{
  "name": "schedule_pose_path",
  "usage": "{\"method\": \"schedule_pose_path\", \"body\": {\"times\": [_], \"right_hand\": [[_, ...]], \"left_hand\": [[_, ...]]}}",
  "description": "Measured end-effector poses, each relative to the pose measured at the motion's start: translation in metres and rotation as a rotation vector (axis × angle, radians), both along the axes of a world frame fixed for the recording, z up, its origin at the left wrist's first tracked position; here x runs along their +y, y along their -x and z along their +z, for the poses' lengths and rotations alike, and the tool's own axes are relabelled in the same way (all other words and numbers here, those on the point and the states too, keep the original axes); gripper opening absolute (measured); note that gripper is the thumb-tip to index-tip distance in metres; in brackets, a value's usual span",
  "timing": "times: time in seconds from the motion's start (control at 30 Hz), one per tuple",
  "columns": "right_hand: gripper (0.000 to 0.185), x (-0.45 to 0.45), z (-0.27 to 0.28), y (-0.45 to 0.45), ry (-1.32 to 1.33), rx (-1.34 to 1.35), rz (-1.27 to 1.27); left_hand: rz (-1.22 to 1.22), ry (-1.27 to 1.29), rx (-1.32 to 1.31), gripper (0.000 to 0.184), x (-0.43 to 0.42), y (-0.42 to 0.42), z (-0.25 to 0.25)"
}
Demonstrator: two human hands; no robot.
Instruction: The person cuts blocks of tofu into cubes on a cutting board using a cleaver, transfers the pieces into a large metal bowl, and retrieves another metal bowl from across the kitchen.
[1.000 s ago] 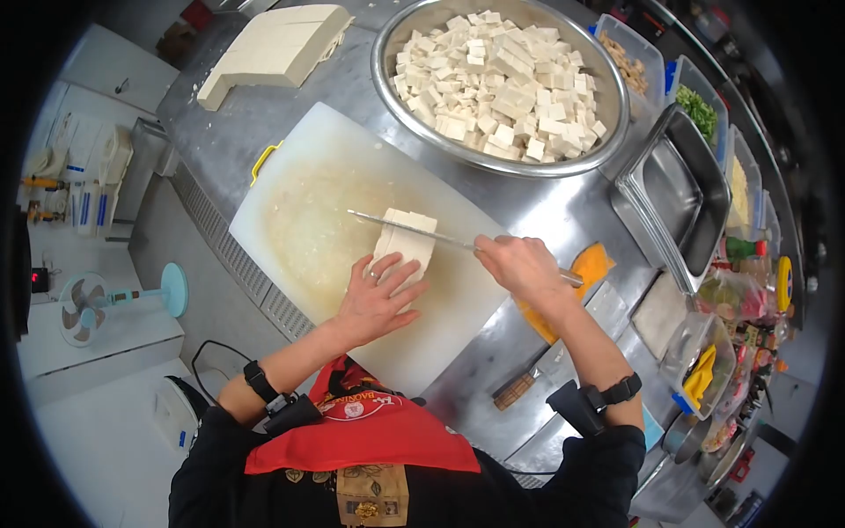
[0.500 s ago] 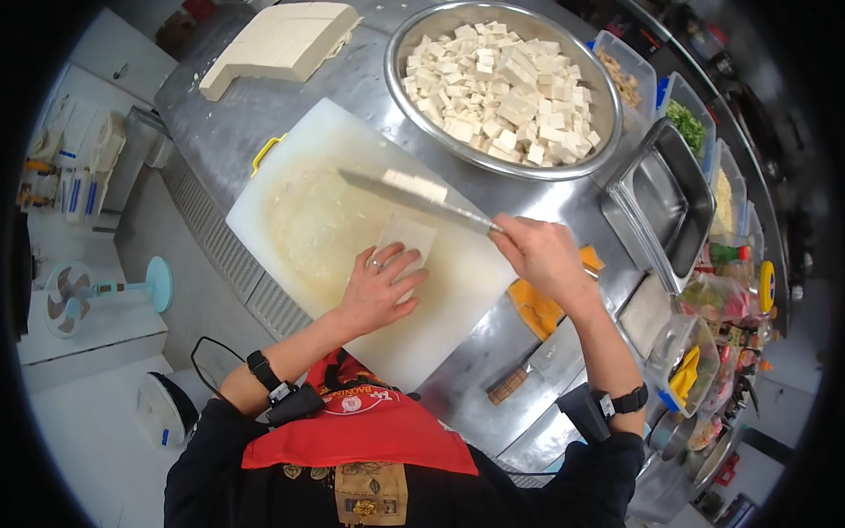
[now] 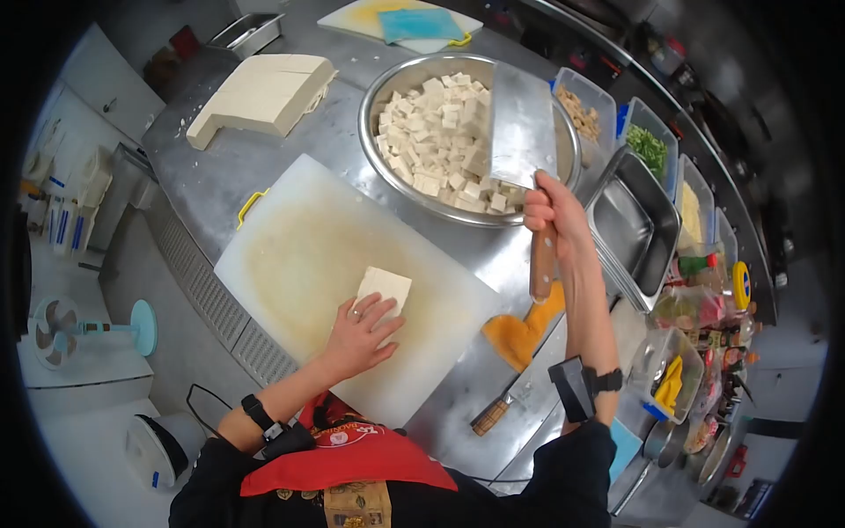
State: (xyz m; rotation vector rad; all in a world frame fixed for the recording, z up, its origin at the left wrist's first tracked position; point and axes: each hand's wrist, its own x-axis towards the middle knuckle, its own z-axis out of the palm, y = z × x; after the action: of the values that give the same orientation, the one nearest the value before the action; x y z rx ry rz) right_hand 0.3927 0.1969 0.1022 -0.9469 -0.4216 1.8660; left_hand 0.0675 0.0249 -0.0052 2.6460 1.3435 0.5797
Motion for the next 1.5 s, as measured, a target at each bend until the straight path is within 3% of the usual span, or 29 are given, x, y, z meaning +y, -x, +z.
{"method": "schedule_pose_path", "body": {"times": [0.13,0.23,0.37,0.43,0.47,0.57,0.7,1.1,1.27,1.43,1.5], "right_hand": [[0.018,-0.008,0.015,0.007,-0.129,-0.078,-0.071],[0.017,-0.032,0.026,0.021,-0.228,-0.551,-0.069],[0.016,-0.078,-0.002,0.030,-0.523,-1.137,0.315],[0.013,-0.095,-0.012,0.042,-0.935,-1.370,0.462],[0.010,-0.104,-0.010,0.050,-0.962,-1.451,0.538],[0.012,-0.121,-0.021,0.059,-1.061,-1.435,0.500],[0.016,-0.127,-0.016,0.057,-1.030,-1.553,0.638],[0.014,-0.129,-0.029,0.058,-1.034,-1.599,0.744],[0.012,-0.120,-0.067,0.073,-1.015,-1.599,0.820],[0.011,-0.116,-0.101,0.079,-1.014,-1.626,0.820],[0.010,-0.119,-0.097,0.080,-1.049,-1.644,0.773]], "left_hand": [[-0.015,0.032,-0.011,0.044,-0.005,-0.002,0.003],[-0.001,0.053,-0.017,0.045,-0.006,-0.002,0.002],[0.047,-0.061,-0.044,0.049,-0.015,0.003,-0.003],[0.063,-0.073,-0.050,0.051,-0.021,0.003,-0.004],[0.066,-0.076,-0.047,0.052,-0.022,0.003,-0.004],[0.073,-0.079,-0.040,0.052,-0.021,0.003,-0.001],[0.074,-0.068,-0.026,0.051,-0.020,0.002,0.000],[0.089,-0.054,-0.020,0.049,-0.019,0.000,-0.003],[0.093,-0.032,-0.033,0.048,-0.019,0.000,-0.004],[0.059,-0.056,-0.165,0.042,0.004,0.002,0.034],[0.008,0.132,-0.233,0.032,0.038,0.002,0.045]]}}
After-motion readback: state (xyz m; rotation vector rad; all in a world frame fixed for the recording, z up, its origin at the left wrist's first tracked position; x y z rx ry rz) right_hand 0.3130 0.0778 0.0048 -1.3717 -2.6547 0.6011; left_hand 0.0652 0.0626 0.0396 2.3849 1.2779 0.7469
